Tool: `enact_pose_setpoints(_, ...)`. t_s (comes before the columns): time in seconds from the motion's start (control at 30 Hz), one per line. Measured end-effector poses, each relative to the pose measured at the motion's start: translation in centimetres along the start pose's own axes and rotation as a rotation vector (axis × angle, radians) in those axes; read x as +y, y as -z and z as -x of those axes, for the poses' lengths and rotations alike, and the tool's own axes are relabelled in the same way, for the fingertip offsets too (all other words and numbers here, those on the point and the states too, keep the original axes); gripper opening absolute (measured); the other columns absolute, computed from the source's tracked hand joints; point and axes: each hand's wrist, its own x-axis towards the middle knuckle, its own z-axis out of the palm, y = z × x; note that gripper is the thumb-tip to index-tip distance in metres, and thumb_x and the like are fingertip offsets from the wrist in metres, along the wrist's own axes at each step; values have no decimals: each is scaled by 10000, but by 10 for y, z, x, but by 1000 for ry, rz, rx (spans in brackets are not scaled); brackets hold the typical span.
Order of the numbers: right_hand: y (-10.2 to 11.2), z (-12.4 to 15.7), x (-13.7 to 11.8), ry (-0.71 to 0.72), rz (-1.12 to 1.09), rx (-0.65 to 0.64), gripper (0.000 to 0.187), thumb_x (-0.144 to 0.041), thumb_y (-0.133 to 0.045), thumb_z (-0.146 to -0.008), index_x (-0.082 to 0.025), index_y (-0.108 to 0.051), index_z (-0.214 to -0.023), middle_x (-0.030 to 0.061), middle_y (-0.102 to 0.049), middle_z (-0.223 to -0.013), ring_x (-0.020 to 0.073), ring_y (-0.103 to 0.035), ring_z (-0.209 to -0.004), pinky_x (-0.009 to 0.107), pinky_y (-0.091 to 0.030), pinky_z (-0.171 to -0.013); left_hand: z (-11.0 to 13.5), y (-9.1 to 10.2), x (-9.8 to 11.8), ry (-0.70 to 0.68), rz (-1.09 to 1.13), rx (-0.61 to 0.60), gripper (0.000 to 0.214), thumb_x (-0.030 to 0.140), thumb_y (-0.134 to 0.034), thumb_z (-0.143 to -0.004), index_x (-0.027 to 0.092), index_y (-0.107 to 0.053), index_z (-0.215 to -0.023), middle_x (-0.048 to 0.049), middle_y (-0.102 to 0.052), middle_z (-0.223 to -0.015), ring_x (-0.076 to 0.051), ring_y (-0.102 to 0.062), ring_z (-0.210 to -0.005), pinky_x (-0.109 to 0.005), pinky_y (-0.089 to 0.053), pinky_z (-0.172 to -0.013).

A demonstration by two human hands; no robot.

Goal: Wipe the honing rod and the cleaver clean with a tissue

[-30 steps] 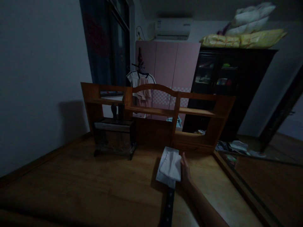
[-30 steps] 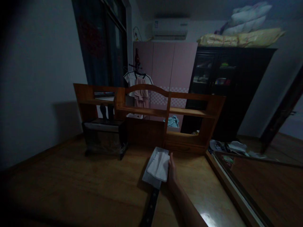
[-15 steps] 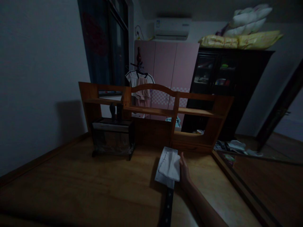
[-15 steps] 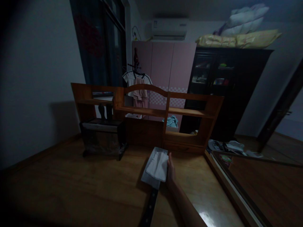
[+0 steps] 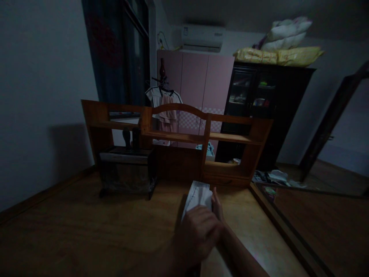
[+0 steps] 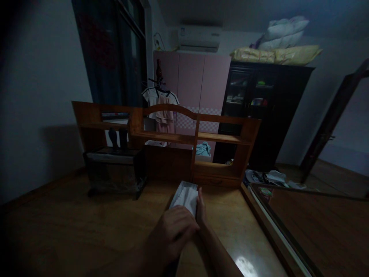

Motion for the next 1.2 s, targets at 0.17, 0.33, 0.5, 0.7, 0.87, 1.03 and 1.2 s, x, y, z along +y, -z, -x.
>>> enact_pose_setpoints(0.17, 1, 2, 2, -52, -48, 21, 544, -666, -624, -689, -151, -721, -838, 65, -732, -758, 255, -686, -777, 359, -527, -759, 12, -3, -62, 183, -257, 11, 326, 253, -387, -962, 216, -561, -1235, -96, -573, -1255, -233, -523, -1174, -447, -422, -998)
enact_pose_setpoints(0.33, 6, 1, 4, -24, -28, 118, 541, -624, -662, -677, -165, -723, -958, 75, -734, -985, 270, -634, -1042, 360, -483, -899, 13, -20, -69, 239, -391, -66, 490, 364, -376, -970, 327, -284, -1450, -51, -160, -1556, -268, -205, -1407, -480, -321, -1096)
enact_pose_setpoints(0.5, 7, 0, 4, 71, 7, 188, 429, -533, -747, -629, -218, -729, -919, 38, -723, -1038, 239, -539, -1196, 327, -397, -1021, 23, -45, -72, 313, -391, -84, 595, 451, -368, -956, 273, -169, -1489, -69, -69, -1563, -296, -104, -1421, -510, -278, -1111)
enact_pose_setpoints(0.7, 2, -3, 3, -20, 20, 107, 514, -614, -680, -664, -191, -724, -953, 78, -732, -955, 301, -590, -1115, 400, -457, -951, 35, -54, -82, 337, -331, -132, 636, 454, -353, -959, 214, -119, -1499, -82, -86, -1553, -267, -131, -1419, -466, -305, -1112)
enact_pose_setpoints(0.87, 3, -5, 3, -40, 25, 102, 573, -631, -679, -659, -195, -704, -1029, 66, -736, -925, 293, -604, -1088, 405, -449, -953, 37, -56, -85, 349, -338, -95, 653, 444, -377, -952, 196, -122, -1500, -84, -128, -1543, -267, -186, -1407, -445, -337, -1100)
enact_pose_setpoints(1.03, 5, -6, 6, -80, 15, 125, 585, -636, -686, -642, -207, -701, -1039, 63, -739, -923, 305, -597, -1099, 419, -445, -952, 39, -60, -90, 319, -346, -88, 691, 469, -395, -937, 178, -123, -1501, -93, -145, -1539, -286, -201, -1401, -453, -355, -1091)
enact_pose_setpoints(1.2, 4, -8, 4, -125, -21, 101, 591, -677, -653, -647, -178, -724, -956, 88, -737, -929, 307, -604, -1084, 413, -431, -962, 37, -60, -92, 324, -339, -89, 721, 488, -397, -930, 173, -95, -1505, -99, -140, -1541, -295, -196, -1401, -472, -378, -1076)
